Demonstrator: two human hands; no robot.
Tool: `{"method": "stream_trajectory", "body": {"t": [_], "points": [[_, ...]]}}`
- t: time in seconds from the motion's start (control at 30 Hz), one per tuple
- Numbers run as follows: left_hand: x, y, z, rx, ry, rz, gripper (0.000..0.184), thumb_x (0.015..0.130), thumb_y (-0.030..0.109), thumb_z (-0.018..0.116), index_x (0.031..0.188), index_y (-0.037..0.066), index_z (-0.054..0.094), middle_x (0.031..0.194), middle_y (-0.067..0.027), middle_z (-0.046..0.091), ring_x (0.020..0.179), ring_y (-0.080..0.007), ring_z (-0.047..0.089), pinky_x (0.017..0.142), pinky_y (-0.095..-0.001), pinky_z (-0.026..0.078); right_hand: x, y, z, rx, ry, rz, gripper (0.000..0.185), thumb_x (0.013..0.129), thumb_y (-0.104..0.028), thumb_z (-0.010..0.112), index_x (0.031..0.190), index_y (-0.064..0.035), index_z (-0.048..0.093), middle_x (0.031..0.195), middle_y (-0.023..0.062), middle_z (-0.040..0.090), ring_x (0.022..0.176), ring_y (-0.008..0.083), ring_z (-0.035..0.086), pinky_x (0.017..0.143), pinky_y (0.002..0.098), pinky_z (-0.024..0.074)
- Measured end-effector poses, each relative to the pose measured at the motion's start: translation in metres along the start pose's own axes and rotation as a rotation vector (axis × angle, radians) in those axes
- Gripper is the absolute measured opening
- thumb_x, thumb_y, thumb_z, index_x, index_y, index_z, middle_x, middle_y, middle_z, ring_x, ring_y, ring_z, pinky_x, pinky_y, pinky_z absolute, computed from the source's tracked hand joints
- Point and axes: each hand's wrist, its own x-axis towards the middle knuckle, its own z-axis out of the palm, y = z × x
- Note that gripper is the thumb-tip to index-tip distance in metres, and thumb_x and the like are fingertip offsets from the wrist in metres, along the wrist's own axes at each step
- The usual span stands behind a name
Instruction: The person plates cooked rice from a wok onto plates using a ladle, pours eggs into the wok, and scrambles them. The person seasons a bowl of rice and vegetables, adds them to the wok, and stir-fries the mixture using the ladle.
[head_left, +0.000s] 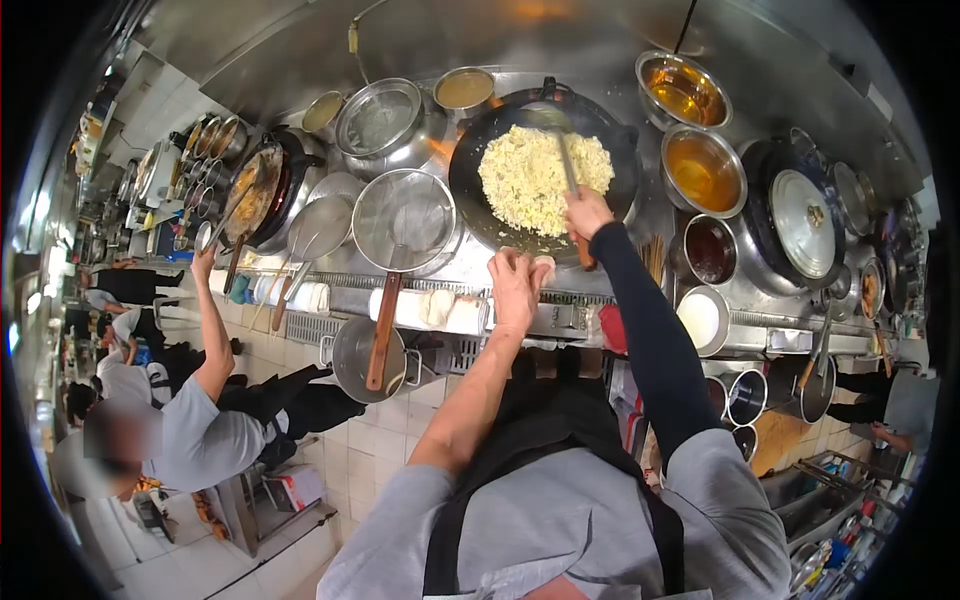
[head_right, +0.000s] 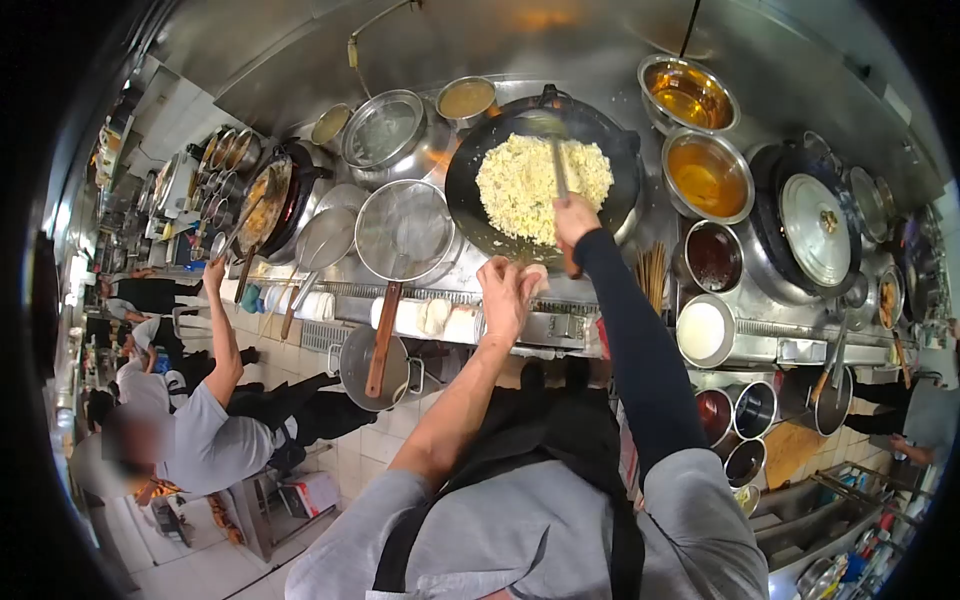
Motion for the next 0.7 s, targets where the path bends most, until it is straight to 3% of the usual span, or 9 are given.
{"method": "stream_trajectory", "body": {"t": [0.07, 0.1, 0.17, 0.23, 0.3, 0.5, 0.57, 0.67, 0.7], "points": [[0.000, 0.004, 0.001, 0.003, 0.019, -0.012, 0.033, 0.086, 0.019, 0.085, 0.110, 0.004, 0.068, 0.117, -0.0186, 0.055, 0.109, -0.0393, 0.052, 0.093, -0.0490, 0.047, -0.010, -0.004, 0.014, -0.128, -0.080, 0.072, 0.025, 0.106, -0.027, 0.054, 0.105, -0.0014, 0.051, 0.066, 0.0088, 0.051, 0.044, 0.0212, 0.056, 0.040, 0.0402, 0.0469], [-0.001, 0.003, 0.004, 0.010, 0.027, -0.019, 0.033, 0.086, 0.019, 0.085, 0.110, 0.004, 0.068, 0.117, -0.0187, 0.054, 0.109, -0.0393, 0.052, 0.094, -0.0491, 0.047, -0.025, -0.002, 0.014, -0.268, -0.119, 0.012, 0.029, 0.105, -0.027, 0.056, 0.115, 0.0003, 0.054, 0.069, 0.0175, 0.061, 0.051, 0.0327, 0.063, 0.049, 0.0482, 0.0522], [-0.002, 0.001, 0.009, 0.019, 0.049, -0.037, 0.034, 0.086, 0.019, 0.085, 0.111, 0.004, 0.067, 0.118, -0.0189, 0.054, 0.108, -0.0393, 0.052, 0.094, -0.0494, 0.047, -0.050, 0.061, 0.013, -0.570, -0.022, -0.396, 0.040, 0.103, -0.023, 0.058, 0.136, -0.0023, 0.051, 0.078, 0.0290, 0.067, 0.064, 0.0465, 0.066, 0.062, 0.0551, 0.0532], [-0.004, -0.002, 0.011, 0.027, 0.043, -0.040, 0.035, 0.086, 0.019, 0.085, 0.112, 0.004, 0.066, 0.118, -0.0186, 0.054, 0.109, -0.0399, 0.053, 0.095, -0.0494, 0.047, -0.110, 0.060, -0.009, -0.641, -0.127, -0.343, 0.055, 0.101, -0.020, 0.058, 0.152, -0.0058, 0.041, 0.084, 0.0343, 0.066, 0.077, 0.0525, 0.065, 0.071, 0.0588, 0.0509], [-0.005, -0.003, 0.014, 0.023, 0.055, -0.033, 0.036, 0.086, 0.019, 0.084, 0.113, 0.004, 0.065, 0.117, -0.0184, 0.054, 0.111, -0.0400, 0.053, 0.096, -0.0496, 0.047, -0.164, 0.059, -0.041, -0.636, -0.221, -0.153, 0.044, 0.101, -0.019, 0.059, 0.142, -0.0078, 0.047, 0.088, 0.0318, 0.068, 0.083, 0.0516, 0.067, 0.075, 0.0585, 0.0522], [0.005, 0.002, 0.014, 0.039, -0.004, 0.102, 0.026, 0.091, 0.014, 0.078, 0.109, 0.002, 0.064, 0.113, -0.0172, 0.063, 0.109, -0.0408, 0.056, 0.097, -0.0510, 0.047, -0.207, 0.188, -0.201, -0.827, -0.039, -0.172, 0.066, 0.100, -0.017, 0.059, 0.162, -0.0175, 0.035, 0.100, 0.0213, 0.074, 0.087, 0.0456, 0.070, 0.078, 0.0564, 0.0542], [0.004, -0.005, 0.017, 0.038, -0.102, 0.135, 0.020, 0.094, 0.015, 0.074, 0.106, 0.001, 0.065, 0.110, -0.0169, 0.065, 0.108, -0.0412, 0.057, 0.095, -0.0498, 0.049, -0.176, 0.104, -0.215, -1.046, -0.012, -0.037, 0.063, 0.096, -0.013, 0.060, 0.157, -0.0130, 0.041, 0.105, 0.0204, 0.074, 0.088, 0.0439, 0.070, 0.078, 0.0549, 0.0555], [0.015, -0.007, 0.013, 0.044, -0.282, 0.119, 0.021, 0.100, 0.022, 0.064, 0.096, 0.001, 0.066, 0.104, -0.0186, 0.069, 0.108, -0.0417, 0.059, 0.091, -0.0487, 0.051, -0.097, 0.087, -0.157, -0.979, -0.014, -0.336, 0.023, 0.094, -0.013, 0.058, 0.112, -0.0020, 0.068, 0.098, 0.0234, 0.072, 0.084, 0.0466, 0.069, 0.077, 0.0557, 0.0552], [0.023, -0.005, 0.009, 0.073, -0.388, 0.085, 0.024, 0.101, 0.024, 0.063, 0.094, 0.001, 0.066, 0.101, -0.0190, 0.070, 0.105, -0.0421, 0.059, 0.090, -0.0496, 0.051, -0.075, 0.103, -0.129, -0.896, -0.032, -0.298, 0.024, 0.096, -0.015, 0.058, 0.113, -0.0015, 0.067, 0.101, 0.0249, 0.072, 0.087, 0.0467, 0.069, 0.079, 0.0546, 0.0557]]}}
